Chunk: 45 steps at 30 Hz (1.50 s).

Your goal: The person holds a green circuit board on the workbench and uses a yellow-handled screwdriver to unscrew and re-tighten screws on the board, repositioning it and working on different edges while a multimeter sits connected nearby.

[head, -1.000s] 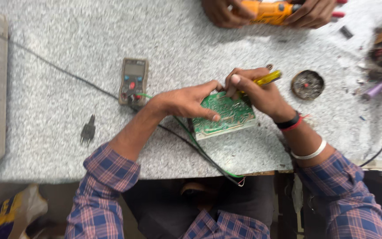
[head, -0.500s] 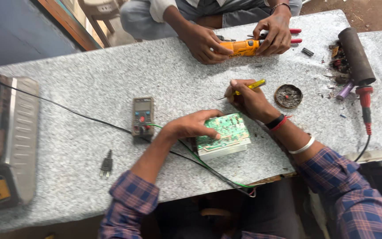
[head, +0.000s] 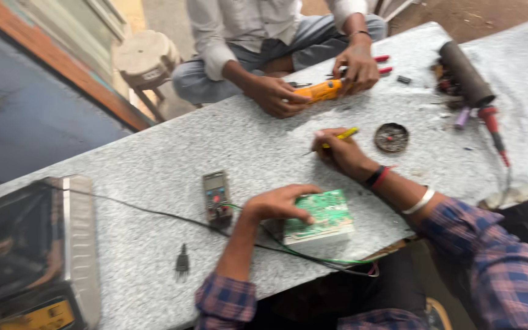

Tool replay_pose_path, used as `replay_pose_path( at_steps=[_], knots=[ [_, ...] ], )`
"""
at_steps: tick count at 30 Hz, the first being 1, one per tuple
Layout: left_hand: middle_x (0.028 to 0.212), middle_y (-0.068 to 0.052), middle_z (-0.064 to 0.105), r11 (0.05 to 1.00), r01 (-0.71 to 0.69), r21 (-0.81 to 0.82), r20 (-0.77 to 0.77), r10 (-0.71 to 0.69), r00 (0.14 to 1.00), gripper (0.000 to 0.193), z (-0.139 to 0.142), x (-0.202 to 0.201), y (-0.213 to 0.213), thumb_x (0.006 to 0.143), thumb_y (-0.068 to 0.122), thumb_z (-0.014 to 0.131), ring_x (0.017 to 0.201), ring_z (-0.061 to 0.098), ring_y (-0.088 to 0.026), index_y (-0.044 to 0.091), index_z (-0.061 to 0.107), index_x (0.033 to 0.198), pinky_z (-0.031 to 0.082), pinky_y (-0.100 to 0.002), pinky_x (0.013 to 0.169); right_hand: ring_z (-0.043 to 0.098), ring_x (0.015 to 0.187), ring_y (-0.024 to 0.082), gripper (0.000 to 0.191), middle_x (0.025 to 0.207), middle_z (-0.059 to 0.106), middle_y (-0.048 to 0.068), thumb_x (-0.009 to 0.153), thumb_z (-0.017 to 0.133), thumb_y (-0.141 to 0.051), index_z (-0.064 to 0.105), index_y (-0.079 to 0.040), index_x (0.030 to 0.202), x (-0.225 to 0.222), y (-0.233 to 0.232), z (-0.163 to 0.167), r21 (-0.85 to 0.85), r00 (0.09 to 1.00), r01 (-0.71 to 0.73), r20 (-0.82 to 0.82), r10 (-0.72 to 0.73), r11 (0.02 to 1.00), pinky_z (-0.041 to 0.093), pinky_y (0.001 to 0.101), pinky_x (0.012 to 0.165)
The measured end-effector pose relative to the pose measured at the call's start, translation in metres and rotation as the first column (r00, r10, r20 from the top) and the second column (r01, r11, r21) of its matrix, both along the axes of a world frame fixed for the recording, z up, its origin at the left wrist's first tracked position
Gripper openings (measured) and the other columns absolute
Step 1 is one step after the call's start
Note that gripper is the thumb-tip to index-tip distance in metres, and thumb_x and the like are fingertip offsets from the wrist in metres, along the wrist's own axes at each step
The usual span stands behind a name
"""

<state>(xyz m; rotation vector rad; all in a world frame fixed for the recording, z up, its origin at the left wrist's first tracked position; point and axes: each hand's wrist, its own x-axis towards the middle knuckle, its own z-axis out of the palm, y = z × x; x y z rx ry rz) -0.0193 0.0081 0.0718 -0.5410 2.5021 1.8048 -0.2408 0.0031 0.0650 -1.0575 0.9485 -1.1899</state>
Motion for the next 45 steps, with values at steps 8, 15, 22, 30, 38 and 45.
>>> replay_pose_path(
  at_steps=[8, 15, 22, 30, 38, 45],
  knots=[
    [0.132, -0.015, 0.068, 0.991, -0.13, 0.022, 0.086, 0.127, 0.988, 0.078, -0.007, 0.005, -0.01, 0.079, 0.044, 0.081, 0.122, 0.064, -0.024, 0.002, 0.057, 0.141, 0.05, -0.036, 0.105, 0.056, 0.07, 0.007, 0.037, 0.076, 0.064, -0.001, 0.105, 0.058, -0.031, 0.07, -0.003, 0.084, -0.009, 0.008, -0.011, -0.039, 0.925, -0.379, 0.016, 0.38, 0.925, 0.044, 0.0269, 0.061],
    [0.134, -0.011, 0.064, 0.953, -0.288, 0.096, 0.225, 0.262, 0.939, 0.084, -0.018, -0.002, -0.018, 0.074, 0.042, 0.084, 0.123, 0.061, -0.021, 0.008, 0.053, 0.145, 0.049, -0.036, 0.104, 0.051, 0.069, 0.008, 0.043, 0.074, 0.059, 0.0, 0.108, 0.056, -0.038, 0.07, -0.003, 0.088, -0.03, 0.009, 0.004, -0.048, 0.915, -0.39, -0.137, 0.381, 0.92, 0.041, 0.0275, 0.061],
    [0.124, -0.014, 0.066, 0.903, -0.389, 0.182, -0.052, 0.404, 0.913, 0.073, -0.024, 0.007, -0.011, 0.083, 0.042, 0.079, 0.115, 0.061, -0.02, 0.003, 0.055, 0.14, 0.052, -0.035, 0.098, 0.061, 0.087, 0.01, 0.041, 0.094, 0.067, 0.004, 0.108, 0.051, -0.038, 0.069, -0.002, 0.1, -0.023, 0.002, -0.007, -0.036, 0.931, -0.365, -0.036, 0.364, 0.93, 0.052, 0.0301, 0.081],
    [0.133, -0.01, 0.061, 0.807, -0.455, 0.375, -0.094, 0.522, 0.848, 0.077, -0.026, -0.007, 0.002, 0.087, 0.037, 0.078, 0.123, 0.057, -0.017, 0.0, 0.046, 0.147, 0.047, -0.032, 0.106, 0.06, 0.079, 0.009, 0.038, 0.087, 0.064, -0.001, 0.105, 0.054, -0.041, 0.066, -0.006, 0.097, -0.031, -0.002, -0.013, 0.091, 0.952, -0.305, 0.039, 0.303, 0.948, 0.051, 0.0273, 0.073],
    [0.111, -0.006, 0.07, 0.81, -0.416, 0.412, -0.088, 0.49, 0.867, 0.053, -0.039, -0.014, -0.003, 0.088, 0.029, 0.076, 0.1, 0.065, -0.011, -0.002, 0.061, 0.129, 0.054, -0.029, 0.088, 0.051, 0.068, 0.005, 0.03, 0.072, 0.059, -0.005, 0.099, 0.063, -0.03, 0.071, -0.003, 0.089, -0.037, -0.01, -0.029, 0.034, 0.828, -0.404, -0.412, 0.382, 0.914, 0.042, 0.025, 0.059],
    [0.082, 0.002, 0.068, 0.826, -0.432, 0.362, 0.026, 0.454, 0.891, 0.034, -0.039, -0.008, -0.009, 0.096, 0.034, 0.072, 0.074, 0.058, -0.006, -0.001, 0.075, 0.098, 0.047, -0.027, 0.066, 0.053, 0.068, 0.004, 0.03, 0.07, 0.061, -0.006, 0.095, 0.068, -0.031, 0.073, -0.003, 0.088, -0.044, -0.022, -0.027, 0.001, 0.785, -0.43, -0.493, 0.374, 0.903, 0.045, 0.0249, 0.06]
  ],
)
